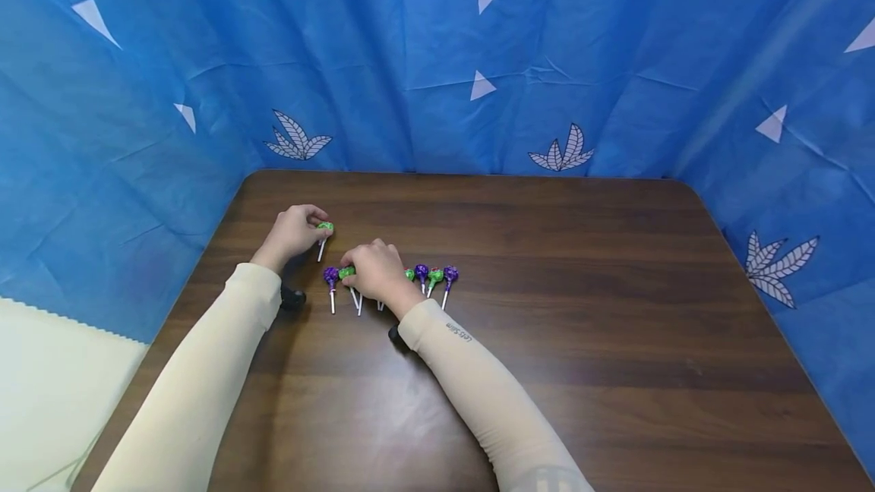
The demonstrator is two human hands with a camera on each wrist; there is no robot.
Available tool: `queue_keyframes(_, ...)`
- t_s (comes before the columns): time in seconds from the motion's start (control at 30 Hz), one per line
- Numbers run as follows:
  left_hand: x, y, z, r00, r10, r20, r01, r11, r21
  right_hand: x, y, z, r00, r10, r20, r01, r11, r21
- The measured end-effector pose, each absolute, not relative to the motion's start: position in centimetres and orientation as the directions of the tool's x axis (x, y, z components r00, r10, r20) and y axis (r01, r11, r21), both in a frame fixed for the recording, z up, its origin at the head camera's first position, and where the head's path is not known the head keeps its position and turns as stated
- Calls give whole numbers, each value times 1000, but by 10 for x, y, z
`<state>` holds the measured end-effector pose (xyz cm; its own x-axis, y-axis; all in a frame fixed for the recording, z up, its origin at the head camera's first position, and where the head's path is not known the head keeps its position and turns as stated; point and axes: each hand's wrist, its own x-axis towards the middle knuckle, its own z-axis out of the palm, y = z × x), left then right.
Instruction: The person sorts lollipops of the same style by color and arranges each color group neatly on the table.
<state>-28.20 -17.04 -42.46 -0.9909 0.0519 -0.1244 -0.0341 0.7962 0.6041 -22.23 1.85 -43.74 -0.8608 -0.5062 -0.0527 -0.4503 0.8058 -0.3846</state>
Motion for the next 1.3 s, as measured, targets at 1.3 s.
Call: queue_keyframes(1.3, -289, -173, -434, -996, 60, -62, 13, 813, 582, -295, 0, -417, -968, -228, -108, -158, 883, -443)
